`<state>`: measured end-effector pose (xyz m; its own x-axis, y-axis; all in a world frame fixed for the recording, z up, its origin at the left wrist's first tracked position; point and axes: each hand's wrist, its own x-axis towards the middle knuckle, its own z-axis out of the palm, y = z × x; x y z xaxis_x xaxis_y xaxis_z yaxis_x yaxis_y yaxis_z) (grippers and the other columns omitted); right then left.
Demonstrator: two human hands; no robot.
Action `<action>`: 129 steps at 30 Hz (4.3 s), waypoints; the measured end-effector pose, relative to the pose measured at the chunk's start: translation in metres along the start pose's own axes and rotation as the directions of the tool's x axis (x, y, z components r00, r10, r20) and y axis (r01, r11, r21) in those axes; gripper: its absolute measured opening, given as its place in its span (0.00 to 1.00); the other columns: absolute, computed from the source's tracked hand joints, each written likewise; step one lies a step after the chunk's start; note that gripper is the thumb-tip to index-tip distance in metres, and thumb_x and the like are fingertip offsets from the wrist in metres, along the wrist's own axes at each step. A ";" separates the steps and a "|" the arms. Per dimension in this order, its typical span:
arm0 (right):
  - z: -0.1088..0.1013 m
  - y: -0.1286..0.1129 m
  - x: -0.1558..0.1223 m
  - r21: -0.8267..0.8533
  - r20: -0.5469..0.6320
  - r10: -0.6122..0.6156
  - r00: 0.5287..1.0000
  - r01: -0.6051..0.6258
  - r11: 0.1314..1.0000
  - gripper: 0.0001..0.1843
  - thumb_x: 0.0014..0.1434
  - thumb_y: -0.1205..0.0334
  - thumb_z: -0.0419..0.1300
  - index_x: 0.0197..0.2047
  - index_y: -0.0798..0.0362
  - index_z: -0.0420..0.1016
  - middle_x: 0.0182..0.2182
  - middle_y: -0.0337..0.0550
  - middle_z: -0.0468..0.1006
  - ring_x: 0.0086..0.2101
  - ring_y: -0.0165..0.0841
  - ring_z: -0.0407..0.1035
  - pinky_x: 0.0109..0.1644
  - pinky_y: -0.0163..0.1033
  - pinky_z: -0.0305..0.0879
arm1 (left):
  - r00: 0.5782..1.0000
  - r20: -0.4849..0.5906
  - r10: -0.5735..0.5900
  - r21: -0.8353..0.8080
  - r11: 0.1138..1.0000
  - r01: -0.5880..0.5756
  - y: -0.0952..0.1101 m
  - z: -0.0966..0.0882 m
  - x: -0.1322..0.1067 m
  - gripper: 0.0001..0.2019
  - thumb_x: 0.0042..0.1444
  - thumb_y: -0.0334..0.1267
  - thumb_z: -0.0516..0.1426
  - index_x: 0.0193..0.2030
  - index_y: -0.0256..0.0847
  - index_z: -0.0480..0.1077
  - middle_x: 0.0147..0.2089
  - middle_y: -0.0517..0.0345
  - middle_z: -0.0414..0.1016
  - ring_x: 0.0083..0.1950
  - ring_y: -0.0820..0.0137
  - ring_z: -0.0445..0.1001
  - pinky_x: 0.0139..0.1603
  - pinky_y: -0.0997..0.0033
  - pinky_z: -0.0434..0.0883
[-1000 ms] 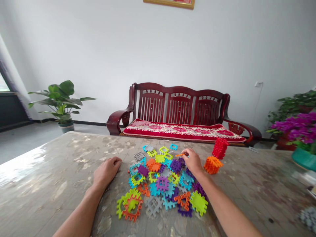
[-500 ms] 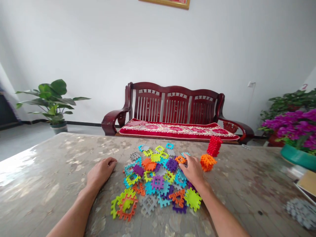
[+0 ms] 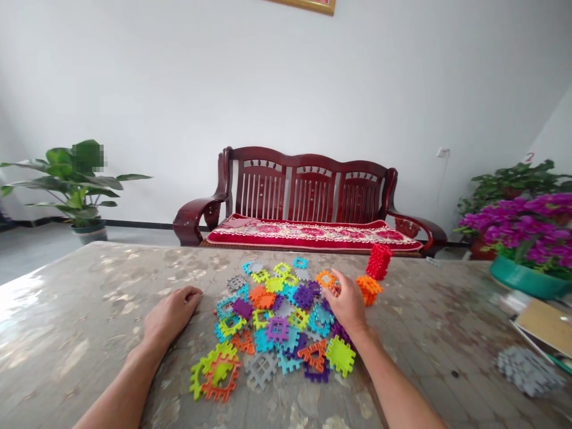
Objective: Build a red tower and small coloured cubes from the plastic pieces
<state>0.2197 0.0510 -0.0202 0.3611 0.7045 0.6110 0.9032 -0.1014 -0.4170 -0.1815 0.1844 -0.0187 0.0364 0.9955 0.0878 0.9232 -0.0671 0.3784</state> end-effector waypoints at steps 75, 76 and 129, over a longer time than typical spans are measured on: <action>0.018 -0.085 -0.006 0.101 0.544 -0.244 0.803 0.226 0.969 0.25 0.57 0.64 0.58 0.58 0.53 0.71 0.55 0.50 0.75 0.55 0.42 0.66 0.62 0.48 0.59 | 1.000 0.011 -0.012 0.025 1.000 0.011 0.005 -0.003 -0.004 0.19 0.59 0.49 0.47 0.44 0.50 0.76 0.46 0.55 0.81 0.45 0.59 0.78 0.34 0.69 0.66; 0.023 -0.091 -0.006 0.147 0.542 -0.251 0.802 0.204 0.968 0.25 0.56 0.65 0.58 0.58 0.53 0.71 0.55 0.50 0.75 0.56 0.41 0.66 0.62 0.47 0.59 | 1.000 0.009 -0.009 0.026 1.000 0.008 0.005 -0.003 -0.003 0.19 0.59 0.49 0.47 0.45 0.50 0.76 0.46 0.55 0.81 0.45 0.59 0.78 0.34 0.69 0.66; 0.033 -0.124 -0.003 0.063 0.600 -0.376 0.706 0.427 0.902 0.14 0.59 0.63 0.56 0.48 0.45 0.76 0.50 0.41 0.77 0.51 0.37 0.67 0.56 0.43 0.58 | 1.000 -0.015 -0.009 -0.010 1.000 0.008 0.005 -0.002 -0.006 0.16 0.59 0.47 0.48 0.44 0.49 0.76 0.47 0.55 0.81 0.47 0.61 0.77 0.36 0.71 0.67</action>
<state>0.0987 0.0844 0.0076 -0.2237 0.9571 0.1839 0.9543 0.2535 -0.1582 -0.1782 0.1778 -0.0160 0.0227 0.9949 0.0986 0.9198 -0.0594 0.3879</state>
